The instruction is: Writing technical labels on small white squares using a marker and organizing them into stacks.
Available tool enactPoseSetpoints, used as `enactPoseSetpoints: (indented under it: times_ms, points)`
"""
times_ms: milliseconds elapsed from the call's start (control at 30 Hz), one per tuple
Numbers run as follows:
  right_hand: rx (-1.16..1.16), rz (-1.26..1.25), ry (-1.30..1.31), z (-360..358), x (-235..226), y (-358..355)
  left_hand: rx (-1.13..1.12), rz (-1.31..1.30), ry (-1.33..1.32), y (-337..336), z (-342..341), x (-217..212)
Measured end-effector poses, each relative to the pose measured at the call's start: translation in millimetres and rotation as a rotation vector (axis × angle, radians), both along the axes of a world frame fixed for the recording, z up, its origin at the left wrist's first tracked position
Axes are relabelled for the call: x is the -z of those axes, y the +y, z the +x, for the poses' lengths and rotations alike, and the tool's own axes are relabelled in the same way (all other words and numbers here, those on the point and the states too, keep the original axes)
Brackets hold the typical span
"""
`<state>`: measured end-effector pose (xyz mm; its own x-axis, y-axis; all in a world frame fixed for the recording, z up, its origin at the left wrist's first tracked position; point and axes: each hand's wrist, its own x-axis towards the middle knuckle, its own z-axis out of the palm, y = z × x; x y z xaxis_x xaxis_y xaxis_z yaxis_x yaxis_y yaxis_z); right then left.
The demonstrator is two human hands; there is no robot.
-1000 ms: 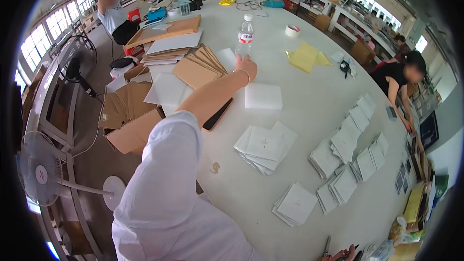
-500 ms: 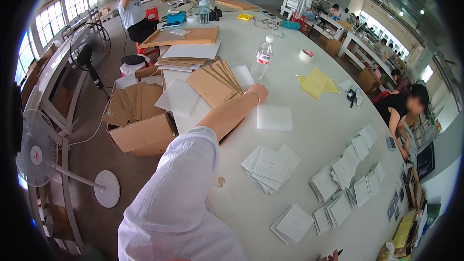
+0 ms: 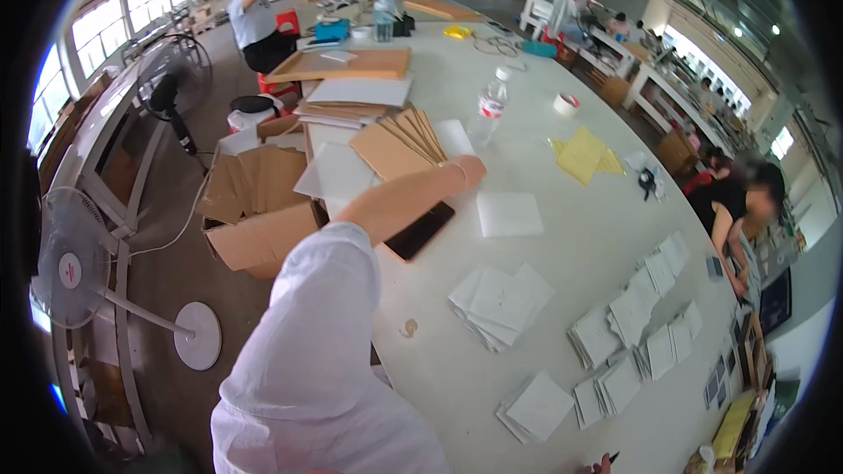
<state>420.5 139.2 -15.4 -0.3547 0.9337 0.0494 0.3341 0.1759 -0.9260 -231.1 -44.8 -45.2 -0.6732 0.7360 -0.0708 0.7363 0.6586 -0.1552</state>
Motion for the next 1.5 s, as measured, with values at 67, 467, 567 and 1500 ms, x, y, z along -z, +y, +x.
enactPoseSetpoints:
  times_ms: [67, 467, 567, 1500]
  points:
    - [-0.194, 0.450, -0.187, -5.1, -3.3, -17.0, 0.025, 0.069, -0.015, -17.0, -12.0, -8.6]
    - [-0.161, 0.045, -0.064, -28.9, -26.3, -24.3, -0.221, 1.522, -2.056, -1.0, 175.7, -38.8]
    - [-0.485, 0.373, -0.056, -51.9, -28.3, -38.3, -0.112, 1.254, -2.267, -12.7, 265.9, -36.9]
    - [-0.741, 0.525, 0.220, -112.4, -40.0, -84.8, 0.256, 0.823, -2.105, -23.5, 372.0, -40.1]
